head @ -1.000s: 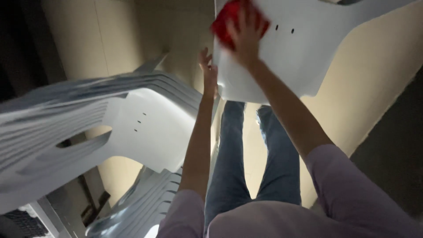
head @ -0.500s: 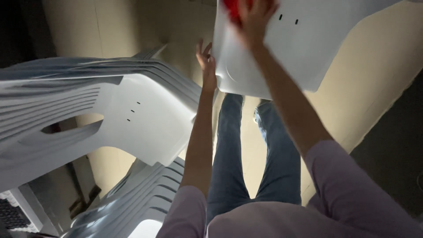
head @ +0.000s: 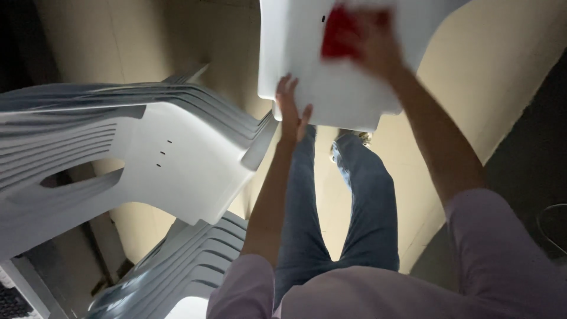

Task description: The person sprays a white plastic chair with a black spray bottle and wipes it down with a red cloth. They repeat this process on multiple chairs, lifting and moving them to clean different surfaces.

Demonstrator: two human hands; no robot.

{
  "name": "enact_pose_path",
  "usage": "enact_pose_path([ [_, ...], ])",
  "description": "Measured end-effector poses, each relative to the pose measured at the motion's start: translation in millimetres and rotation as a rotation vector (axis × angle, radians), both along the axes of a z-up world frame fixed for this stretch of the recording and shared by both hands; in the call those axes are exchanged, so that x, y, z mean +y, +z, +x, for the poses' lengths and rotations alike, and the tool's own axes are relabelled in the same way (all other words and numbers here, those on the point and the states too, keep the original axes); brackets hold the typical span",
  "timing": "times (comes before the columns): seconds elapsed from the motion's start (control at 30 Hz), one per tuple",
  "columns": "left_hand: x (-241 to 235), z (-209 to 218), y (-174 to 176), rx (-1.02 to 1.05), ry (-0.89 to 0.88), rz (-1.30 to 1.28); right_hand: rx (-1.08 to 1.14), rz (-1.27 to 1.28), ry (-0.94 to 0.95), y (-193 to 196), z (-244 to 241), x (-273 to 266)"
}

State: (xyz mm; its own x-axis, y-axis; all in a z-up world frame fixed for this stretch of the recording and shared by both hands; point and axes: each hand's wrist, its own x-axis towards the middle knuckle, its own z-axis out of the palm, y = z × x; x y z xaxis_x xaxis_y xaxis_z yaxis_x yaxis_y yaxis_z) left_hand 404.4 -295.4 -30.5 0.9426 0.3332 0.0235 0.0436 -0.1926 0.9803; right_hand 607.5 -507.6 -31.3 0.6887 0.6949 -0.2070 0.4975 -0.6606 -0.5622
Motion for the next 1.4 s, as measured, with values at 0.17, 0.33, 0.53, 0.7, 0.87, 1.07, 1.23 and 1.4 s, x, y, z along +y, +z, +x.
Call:
enact_pose_path([
  [0.17, -12, 9, 8, 0.009, -0.085, 0.315, -0.374, 0.015, -0.454, -70, 12, 22],
  [0.33, -19, 5, 3, -0.03, 0.051, 0.176, -0.206, 0.077, -0.244, -47, -114, 64],
  [0.53, -21, -10, -2, 0.047, -0.047, 0.326, -0.126, -0.075, 0.191, 15, -135, -24],
  [0.7, -23, -2, 6, 0.073, -0.163, 0.341, -0.077, -0.319, -0.094, 8, -26, -82],
  [0.87, -35, 13, 9, 0.041, -0.228, 0.3, -0.342, -0.291, -0.2, 3, 39, -78],
  [1.07, -57, 8, 10, 0.03, -0.247, 0.268, -0.582, -0.33, -0.235, 0, -22, -88],
  [1.23, -62, -2, 17, 0.049, -0.285, 0.234, -0.339, -0.273, -0.28, -1, -149, -87],
  [1.4, -62, 9, 12, -0.004, -0.207, 0.275, -0.244, -0.309, -0.265, 8, -193, -28],
])
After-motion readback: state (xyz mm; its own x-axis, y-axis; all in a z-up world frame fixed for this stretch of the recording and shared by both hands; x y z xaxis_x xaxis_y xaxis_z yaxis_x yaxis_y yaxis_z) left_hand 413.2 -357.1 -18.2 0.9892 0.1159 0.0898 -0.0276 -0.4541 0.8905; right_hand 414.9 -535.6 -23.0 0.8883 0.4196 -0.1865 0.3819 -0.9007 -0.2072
